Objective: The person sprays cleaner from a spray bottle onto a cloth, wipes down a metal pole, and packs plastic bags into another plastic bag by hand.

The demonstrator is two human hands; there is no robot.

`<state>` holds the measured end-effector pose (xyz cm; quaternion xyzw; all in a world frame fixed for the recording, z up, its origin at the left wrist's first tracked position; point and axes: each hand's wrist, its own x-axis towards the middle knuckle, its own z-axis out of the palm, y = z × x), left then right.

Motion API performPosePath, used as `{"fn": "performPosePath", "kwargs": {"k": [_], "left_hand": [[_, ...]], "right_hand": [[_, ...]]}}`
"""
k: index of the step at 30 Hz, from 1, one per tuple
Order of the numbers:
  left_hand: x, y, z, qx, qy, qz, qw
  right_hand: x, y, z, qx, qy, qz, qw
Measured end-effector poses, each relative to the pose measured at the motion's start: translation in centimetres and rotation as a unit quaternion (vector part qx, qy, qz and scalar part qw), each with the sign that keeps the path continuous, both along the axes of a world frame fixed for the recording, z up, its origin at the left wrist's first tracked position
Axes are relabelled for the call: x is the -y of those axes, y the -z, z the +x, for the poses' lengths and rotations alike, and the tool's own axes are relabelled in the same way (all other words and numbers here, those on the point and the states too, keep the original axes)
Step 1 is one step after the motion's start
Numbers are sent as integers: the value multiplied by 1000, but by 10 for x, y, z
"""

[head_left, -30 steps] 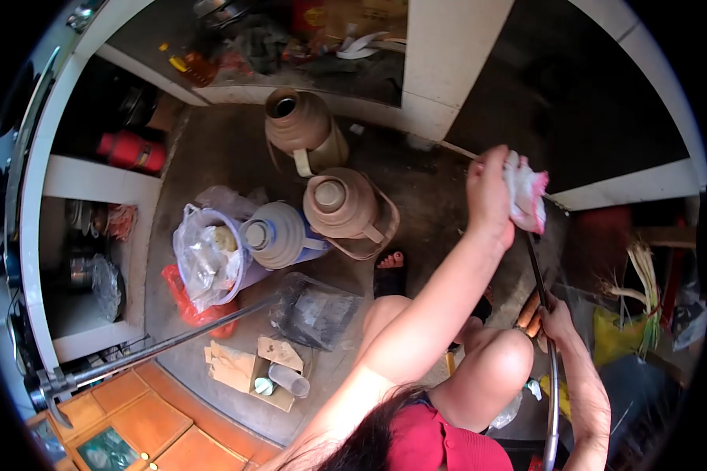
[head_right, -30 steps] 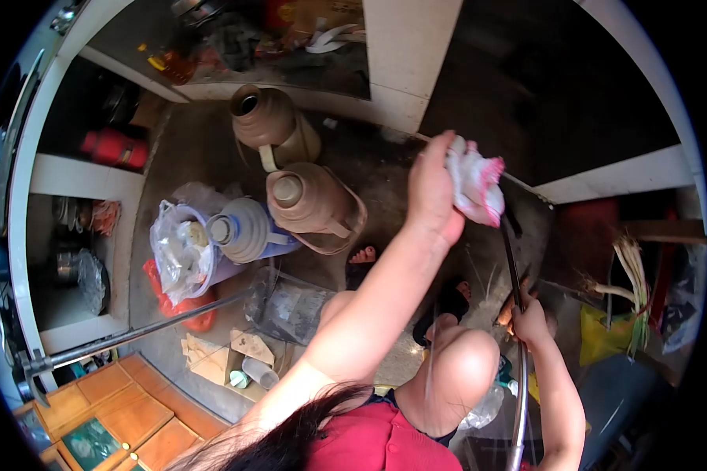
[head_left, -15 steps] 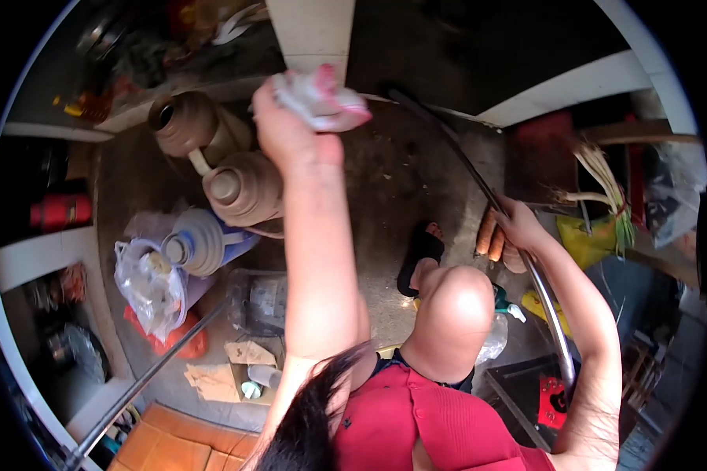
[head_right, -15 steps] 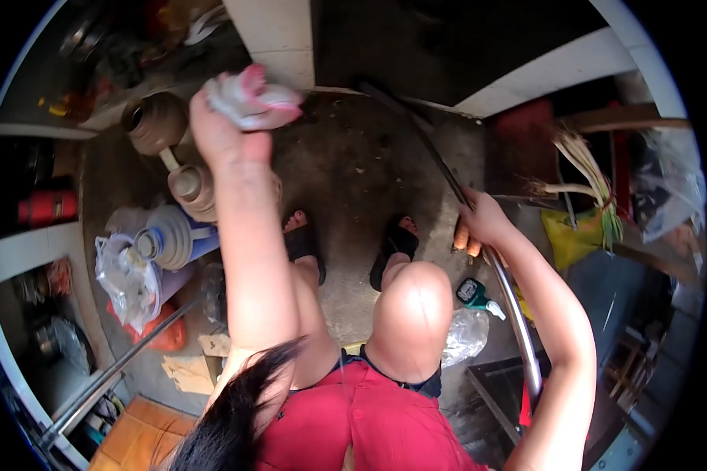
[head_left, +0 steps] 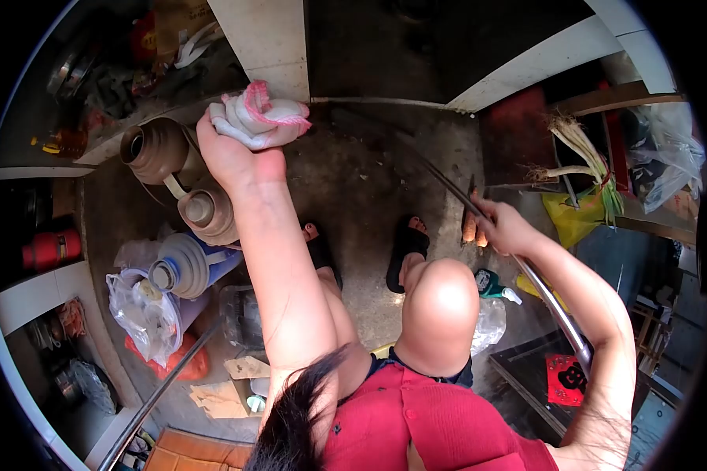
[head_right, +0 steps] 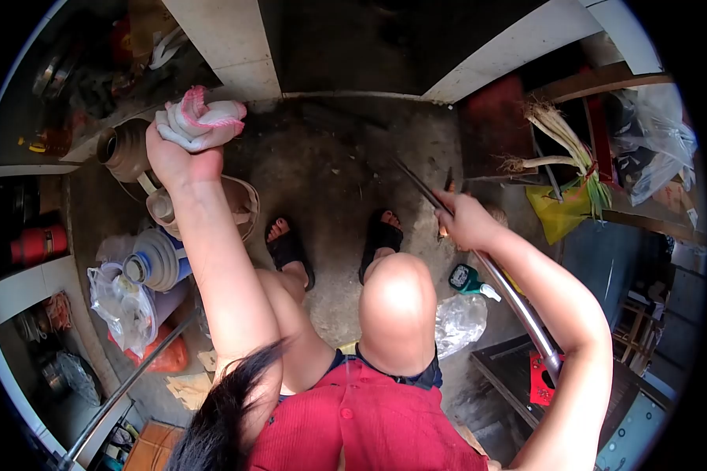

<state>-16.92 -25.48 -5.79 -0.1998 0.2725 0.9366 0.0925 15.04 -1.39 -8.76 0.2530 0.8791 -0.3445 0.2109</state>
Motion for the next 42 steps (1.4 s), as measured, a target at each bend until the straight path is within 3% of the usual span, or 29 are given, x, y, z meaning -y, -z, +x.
{"fn": "performPosePath", "kwargs": {"k": [3,9,11,14,15,18,19,21,23,25,27,32,35,36,37,39,42], "left_hand": [[-3,5,0,-40,26,9,999],[-7,3,3,-17,28,3,999],[-8,-1,3,-8,21,-4,1000],[-6,3,0,-14,39,11,999],[-5,2,0,-14,39,11,999],[-2,4,-1,-15,47,-2,999],[-3,8,-3,-24,44,5,999],[-6,8,-2,-37,44,12,998],[-9,4,2,-7,46,-3,999],[-10,6,3,-13,43,-1,999],[-12,4,2,-22,35,2,999],[-13,7,0,-26,54,11,998],[-15,6,1,-17,48,6,999],[-15,6,2,-17,48,7,999],[-16,7,3,-18,49,2,999],[-18,3,9,-21,53,-2,998],[-25,-2,14,-11,59,-21,998]], "right_hand": [[8,-20,-55,78,54,-4,996],[11,42,-79,88,10,17,996],[6,59,-57,-41,-77,84,993],[8,-19,-51,45,-66,36,996],[8,-32,-50,101,-42,0,994],[-4,-31,-45,120,10,0,993],[-9,-24,-52,120,10,0,993],[-20,7,-70,55,-87,119,988],[-26,56,-72,52,-104,115,987],[-14,59,-72,53,-124,108,985],[14,32,-65,107,-121,66,985],[22,-32,-23,60,-74,-14,995],[2,-17,-3,-17,-50,15,999],[8,-40,-24,63,-14,25,998],[3,-37,-34,62,-14,26,998],[-7,-26,-46,203,139,-67,967],[-4,20,-21,104,21,1,994]]}}
